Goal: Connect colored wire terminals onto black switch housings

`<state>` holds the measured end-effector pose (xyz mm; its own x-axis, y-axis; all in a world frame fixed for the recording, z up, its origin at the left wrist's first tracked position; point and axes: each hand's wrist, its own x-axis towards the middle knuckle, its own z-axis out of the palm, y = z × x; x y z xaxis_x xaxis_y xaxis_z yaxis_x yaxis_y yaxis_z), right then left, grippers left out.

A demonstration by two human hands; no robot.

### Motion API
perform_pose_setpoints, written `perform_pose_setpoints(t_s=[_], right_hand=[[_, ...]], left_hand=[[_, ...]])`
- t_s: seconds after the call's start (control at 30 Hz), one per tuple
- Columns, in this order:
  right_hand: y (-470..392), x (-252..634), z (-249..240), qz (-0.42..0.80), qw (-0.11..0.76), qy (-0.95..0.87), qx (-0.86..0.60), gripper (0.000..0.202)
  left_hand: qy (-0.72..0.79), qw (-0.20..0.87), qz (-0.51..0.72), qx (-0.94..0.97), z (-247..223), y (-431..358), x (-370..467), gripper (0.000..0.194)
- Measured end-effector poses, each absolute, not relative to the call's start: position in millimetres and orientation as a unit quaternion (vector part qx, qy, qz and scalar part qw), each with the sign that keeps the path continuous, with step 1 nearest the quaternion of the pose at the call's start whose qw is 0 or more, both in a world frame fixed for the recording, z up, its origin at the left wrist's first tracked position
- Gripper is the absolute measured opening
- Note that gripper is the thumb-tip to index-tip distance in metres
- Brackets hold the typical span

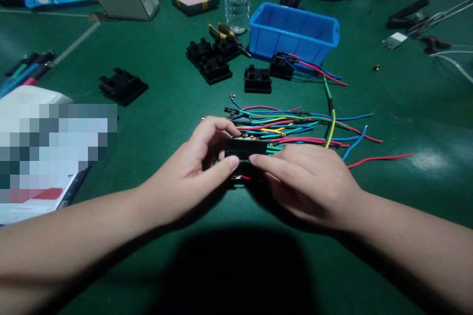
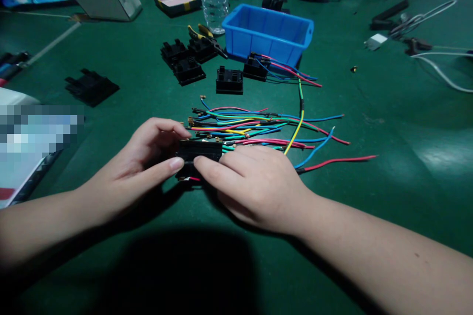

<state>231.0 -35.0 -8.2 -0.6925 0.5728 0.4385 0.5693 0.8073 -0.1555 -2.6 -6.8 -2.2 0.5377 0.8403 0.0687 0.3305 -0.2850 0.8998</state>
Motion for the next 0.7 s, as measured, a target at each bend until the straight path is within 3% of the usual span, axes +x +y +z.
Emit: perform_pose_setpoints(t_s=[0.37, 0.7], right_hand=[[-34.9, 229.8, -3.8, -0.004, 0.241, -0.914, -0.326, 0.027], [-36.8, 225.2, -4.6, 0.026, 0.266, -0.876, -0.401, 0.036]], left_hand=[[0.369, 0.443, 0.275, 0.769, -3.4, -7.1, -2.9, 0.021], [0.368, 0.434, 0.275, 0.775, -3.9, -5.5, -6.8, 0.04]])
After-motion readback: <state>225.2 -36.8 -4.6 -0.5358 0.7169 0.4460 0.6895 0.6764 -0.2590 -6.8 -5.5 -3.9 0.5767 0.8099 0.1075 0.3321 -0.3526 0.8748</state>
